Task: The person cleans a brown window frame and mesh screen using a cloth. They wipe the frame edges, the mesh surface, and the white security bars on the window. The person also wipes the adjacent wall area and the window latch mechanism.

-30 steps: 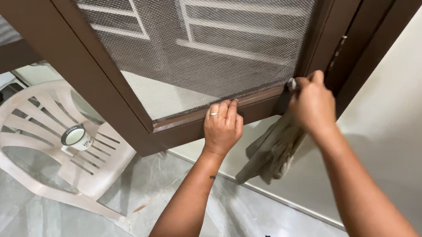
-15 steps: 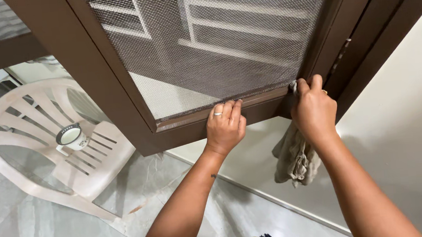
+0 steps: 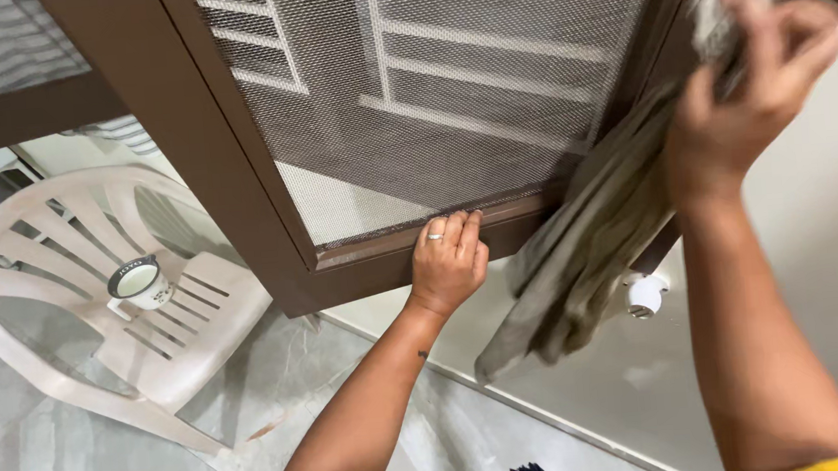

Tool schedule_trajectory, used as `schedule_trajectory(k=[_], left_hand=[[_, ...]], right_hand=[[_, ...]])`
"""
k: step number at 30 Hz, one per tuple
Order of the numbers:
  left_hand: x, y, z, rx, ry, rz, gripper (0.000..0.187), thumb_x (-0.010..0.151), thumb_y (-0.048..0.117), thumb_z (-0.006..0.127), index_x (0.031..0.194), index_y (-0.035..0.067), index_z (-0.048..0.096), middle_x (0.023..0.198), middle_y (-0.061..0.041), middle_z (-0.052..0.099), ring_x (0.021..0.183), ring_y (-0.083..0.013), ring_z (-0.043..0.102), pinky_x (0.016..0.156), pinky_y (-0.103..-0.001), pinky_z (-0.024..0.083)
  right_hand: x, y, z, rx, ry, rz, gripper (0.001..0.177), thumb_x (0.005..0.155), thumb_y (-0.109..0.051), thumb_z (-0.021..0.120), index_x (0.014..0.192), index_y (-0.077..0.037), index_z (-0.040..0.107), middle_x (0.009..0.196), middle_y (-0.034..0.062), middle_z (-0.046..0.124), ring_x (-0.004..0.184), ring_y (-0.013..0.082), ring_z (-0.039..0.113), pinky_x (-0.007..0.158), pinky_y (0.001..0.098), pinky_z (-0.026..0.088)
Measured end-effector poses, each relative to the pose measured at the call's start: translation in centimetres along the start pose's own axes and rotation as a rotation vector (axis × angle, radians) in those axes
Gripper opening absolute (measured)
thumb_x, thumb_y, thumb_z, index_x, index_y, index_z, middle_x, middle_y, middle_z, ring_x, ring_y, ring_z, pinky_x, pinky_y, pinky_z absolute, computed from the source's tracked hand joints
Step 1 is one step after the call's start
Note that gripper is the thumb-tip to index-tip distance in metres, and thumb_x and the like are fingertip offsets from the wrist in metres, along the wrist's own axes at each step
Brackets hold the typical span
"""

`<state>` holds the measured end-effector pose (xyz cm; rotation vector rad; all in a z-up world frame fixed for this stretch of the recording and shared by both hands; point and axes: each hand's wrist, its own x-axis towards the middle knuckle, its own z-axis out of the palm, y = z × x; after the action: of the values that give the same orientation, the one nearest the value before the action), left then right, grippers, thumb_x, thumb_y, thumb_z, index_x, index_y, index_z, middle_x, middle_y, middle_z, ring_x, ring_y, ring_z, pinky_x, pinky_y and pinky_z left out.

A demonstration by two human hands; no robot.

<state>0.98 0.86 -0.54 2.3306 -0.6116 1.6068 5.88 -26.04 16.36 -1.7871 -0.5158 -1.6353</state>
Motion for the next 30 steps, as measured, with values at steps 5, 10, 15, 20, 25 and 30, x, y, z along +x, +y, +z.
schedule_trajectory(k=[5, 10, 15, 20, 25, 30], left_hand=[[0.1, 0.1, -0.4, -0.027, -0.022, -0.011, 0.034, 0.086, 0.009, 0.067, 0.118, -0.001, 0.07, 0.11, -0.012, 0.067, 0.097, -0.0287, 0.062, 0.094, -0.042, 0.053], [0.4, 0.1, -1.2, -0.032, -0.022, 0.012, 0.035, 0.085, 0.009, 0.067, 0.119, -0.001, 0.069, 0.109, -0.012, 0.066, 0.098, -0.0294, 0.062, 0.093, -0.042, 0.054], [0.4, 0.1, -1.8, -0.037, -0.035, 0.024, 0.034, 0.086, 0.009, 0.067, 0.118, -0.001, 0.07, 0.109, -0.012, 0.066, 0.097, -0.0289, 0.061, 0.091, -0.041, 0.053], [0.4, 0.4, -2.1, -0.053, -0.041, -0.002, 0.034, 0.085, 0.008, 0.066, 0.117, -0.001, 0.071, 0.108, -0.011, 0.066, 0.097, -0.0283, 0.061, 0.092, -0.042, 0.053], [0.5, 0.4, -2.2, -0.034, -0.055, -0.004, 0.034, 0.085, 0.008, 0.067, 0.118, -0.001, 0.071, 0.109, -0.012, 0.066, 0.098, -0.0297, 0.061, 0.093, -0.042, 0.053], [0.5, 0.6, -2.1, -0.027, -0.053, -0.018, 0.036, 0.084, 0.009, 0.067, 0.119, -0.002, 0.069, 0.111, -0.013, 0.066, 0.1, -0.0313, 0.061, 0.096, -0.043, 0.052]], right_hand=[[4.3, 6.1, 6.0, -0.118, 0.053, 0.041, 0.05, 0.108, -0.002, 0.056, 0.157, -0.008, 0.053, 0.157, 0.0305, 0.015, 0.152, 0.0422, 0.019, 0.132, 0.0457, 0.021], [1.2, 7.5, 8.7, -0.368, -0.089, 0.088, 0.068, 0.119, -0.044, 0.043, 0.17, -0.007, 0.016, 0.171, 0.0205, 0.0, 0.161, 0.0354, 0.002, 0.133, 0.0486, 0.009], [-4.6, 7.1, 9.0, -0.268, 0.007, 0.131, 0.079, 0.12, -0.056, 0.032, 0.163, -0.015, -0.019, 0.177, 0.0108, 0.006, 0.161, 0.0312, 0.0, 0.132, 0.0521, -0.001], [-13.1, 5.6, 7.9, -0.221, -0.021, 0.23, 0.082, 0.122, -0.058, 0.031, 0.159, -0.007, -0.022, 0.178, 0.0169, 0.009, 0.161, 0.0372, -0.001, 0.132, 0.0545, -0.001], [-15.7, 5.1, 7.5, -0.238, -0.097, 0.4, 0.079, 0.115, -0.055, 0.03, 0.17, -0.004, 0.003, 0.179, 0.0212, 0.007, 0.163, 0.0422, 0.001, 0.134, 0.0553, 0.001], [-19.2, 4.9, 7.7, -0.251, -0.123, 0.495, 0.08, 0.115, -0.052, 0.036, 0.168, 0.001, 0.006, 0.176, 0.0259, 0.002, 0.164, 0.0469, 0.001, 0.135, 0.0584, 0.003]])
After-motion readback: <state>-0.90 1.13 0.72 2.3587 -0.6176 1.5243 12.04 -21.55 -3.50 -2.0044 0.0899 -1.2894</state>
